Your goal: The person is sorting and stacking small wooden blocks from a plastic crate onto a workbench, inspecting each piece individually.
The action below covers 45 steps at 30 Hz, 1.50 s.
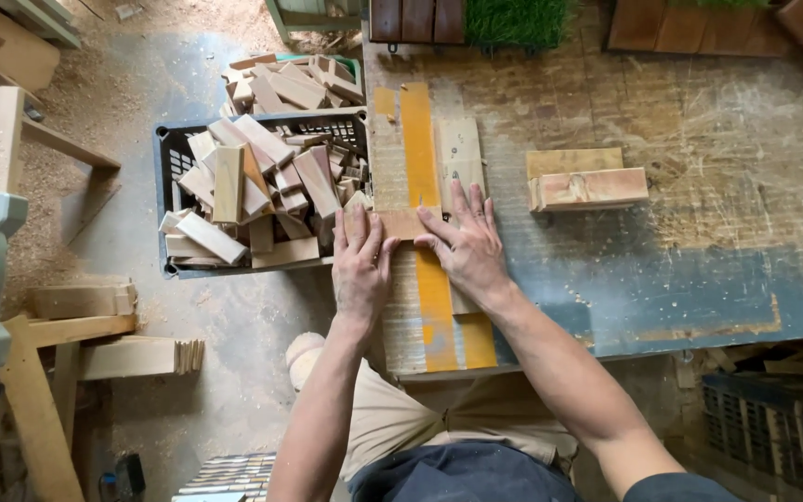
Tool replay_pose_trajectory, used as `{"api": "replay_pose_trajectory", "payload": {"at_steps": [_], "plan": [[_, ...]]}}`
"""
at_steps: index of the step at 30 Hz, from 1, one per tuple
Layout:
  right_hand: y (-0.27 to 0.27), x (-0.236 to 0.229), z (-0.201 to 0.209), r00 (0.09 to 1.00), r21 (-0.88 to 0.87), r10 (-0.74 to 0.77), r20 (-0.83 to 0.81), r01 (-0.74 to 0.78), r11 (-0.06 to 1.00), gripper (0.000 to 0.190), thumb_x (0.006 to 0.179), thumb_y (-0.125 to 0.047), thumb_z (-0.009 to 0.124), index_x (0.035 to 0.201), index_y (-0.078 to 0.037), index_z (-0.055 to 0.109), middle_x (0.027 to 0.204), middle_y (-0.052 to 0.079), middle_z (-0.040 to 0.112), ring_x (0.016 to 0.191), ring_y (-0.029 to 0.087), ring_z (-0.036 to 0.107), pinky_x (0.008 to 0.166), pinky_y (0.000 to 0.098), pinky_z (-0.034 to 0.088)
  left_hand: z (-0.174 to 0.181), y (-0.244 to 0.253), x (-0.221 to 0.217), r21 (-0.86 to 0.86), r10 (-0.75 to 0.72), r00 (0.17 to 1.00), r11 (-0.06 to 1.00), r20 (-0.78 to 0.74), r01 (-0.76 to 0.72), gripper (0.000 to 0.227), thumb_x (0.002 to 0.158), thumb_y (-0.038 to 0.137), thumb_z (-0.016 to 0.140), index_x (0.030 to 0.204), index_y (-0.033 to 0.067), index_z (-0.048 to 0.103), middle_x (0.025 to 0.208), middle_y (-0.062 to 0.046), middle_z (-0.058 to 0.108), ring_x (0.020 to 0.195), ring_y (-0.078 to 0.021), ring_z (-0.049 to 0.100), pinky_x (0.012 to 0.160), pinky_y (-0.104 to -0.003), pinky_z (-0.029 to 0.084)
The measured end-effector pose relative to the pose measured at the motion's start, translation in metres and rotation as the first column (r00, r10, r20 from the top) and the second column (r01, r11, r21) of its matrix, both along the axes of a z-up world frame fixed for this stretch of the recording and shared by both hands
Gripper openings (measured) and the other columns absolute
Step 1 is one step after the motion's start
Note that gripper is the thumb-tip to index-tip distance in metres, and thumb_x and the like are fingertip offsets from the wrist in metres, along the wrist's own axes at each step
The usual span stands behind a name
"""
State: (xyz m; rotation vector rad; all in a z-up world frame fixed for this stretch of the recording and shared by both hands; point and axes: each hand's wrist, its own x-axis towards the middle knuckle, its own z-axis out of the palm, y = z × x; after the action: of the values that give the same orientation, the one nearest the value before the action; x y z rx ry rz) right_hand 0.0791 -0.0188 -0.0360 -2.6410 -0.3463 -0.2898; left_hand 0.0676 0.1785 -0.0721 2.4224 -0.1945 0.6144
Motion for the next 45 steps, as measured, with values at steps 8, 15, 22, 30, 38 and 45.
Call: {"api": "replay_pose_trajectory", "payload": {"at_steps": [8, 15, 22, 30, 38, 45], "plan": [[0.002, 0.010, 0.006, 0.998, -0.013, -0.037, -0.047, 0.036, 0.999, 0.049, 0.094, -0.064, 0.057, 0.136, -0.040, 0.066, 0.158, 0.021, 0.041, 0.148, 0.049, 0.027, 0.121, 0.0608, 0.020, -0.004, -0.001, 0.014, 0.002, -0.014, 1.000, 1.000, 0.011, 0.014, 0.047, 0.099, 0.041, 0.068, 0.135, 0.0103, 0.067, 0.156, -0.010, 0.050, 0.147, -0.0446, 0.036, 0.118, -0.055, 0.036], [0.005, 0.025, 0.019, 0.989, -0.021, -0.053, -0.141, 0.051, 0.998, 0.049, 0.095, -0.062, 0.058, 0.137, -0.039, 0.064, 0.159, 0.021, 0.039, 0.148, 0.051, 0.025, 0.121, 0.0622, 0.020, -0.004, -0.003, 0.029, 0.034, -0.005, 1.000, 0.999, 0.018, 0.004, 0.047, 0.100, 0.040, 0.067, 0.135, 0.0089, 0.067, 0.154, -0.011, 0.052, 0.145, -0.0468, 0.037, 0.116, -0.059, 0.037], [0.002, 0.056, 0.010, 0.977, -0.021, -0.064, -0.202, 0.061, 0.998, 0.049, 0.094, -0.065, 0.058, 0.137, -0.042, 0.063, 0.162, 0.019, 0.035, 0.150, 0.050, 0.020, 0.122, 0.0627, 0.016, -0.022, -0.003, 0.059, 0.069, 0.017, 0.999, 0.997, 0.037, -0.020, 0.048, 0.100, 0.043, 0.066, 0.136, 0.0106, 0.066, 0.155, -0.009, 0.050, 0.145, -0.0461, 0.038, 0.114, -0.060, 0.037], [0.008, 0.099, 0.017, 0.941, 0.010, -0.102, -0.322, 0.112, 0.994, 0.049, 0.096, -0.063, 0.057, 0.141, -0.044, 0.058, 0.166, 0.014, 0.028, 0.153, 0.047, 0.012, 0.123, 0.0632, 0.009, -0.007, -0.004, 0.105, 0.311, 0.060, 0.997, 0.949, -0.040, -0.044, 0.052, 0.102, 0.050, 0.054, 0.136, 0.0130, 0.066, 0.149, -0.008, 0.058, 0.150, -0.0412, 0.031, 0.119, -0.070, 0.016], [-0.001, 0.116, 0.022, 0.948, 0.061, -0.123, -0.293, 0.147, 0.987, 0.054, 0.093, -0.059, 0.064, 0.143, -0.040, 0.058, 0.162, 0.012, 0.037, 0.152, 0.045, 0.019, 0.124, 0.0597, 0.012, -0.011, 0.011, 0.137, 0.421, 0.144, 0.980, 0.904, -0.137, -0.074, 0.054, 0.079, 0.059, 0.076, 0.121, 0.0301, 0.060, 0.110, 0.000, 0.064, 0.108, -0.0267, 0.063, 0.094, -0.050, 0.041], [-0.011, -0.001, 0.056, 0.994, 0.454, 0.097, 0.043, -0.106, 0.885, 0.050, 0.088, -0.013, 0.074, 0.137, -0.012, 0.064, 0.137, 0.022, 0.062, 0.117, 0.038, 0.064, 0.104, 0.0500, 0.049, 0.059, 0.023, 0.005, -0.180, 0.053, 0.885, 0.972, -0.462, -0.152, 0.039, 0.094, 0.054, 0.067, 0.112, 0.0192, 0.073, 0.097, -0.015, 0.070, 0.097, -0.0389, 0.071, 0.084, -0.052, 0.055]]}}
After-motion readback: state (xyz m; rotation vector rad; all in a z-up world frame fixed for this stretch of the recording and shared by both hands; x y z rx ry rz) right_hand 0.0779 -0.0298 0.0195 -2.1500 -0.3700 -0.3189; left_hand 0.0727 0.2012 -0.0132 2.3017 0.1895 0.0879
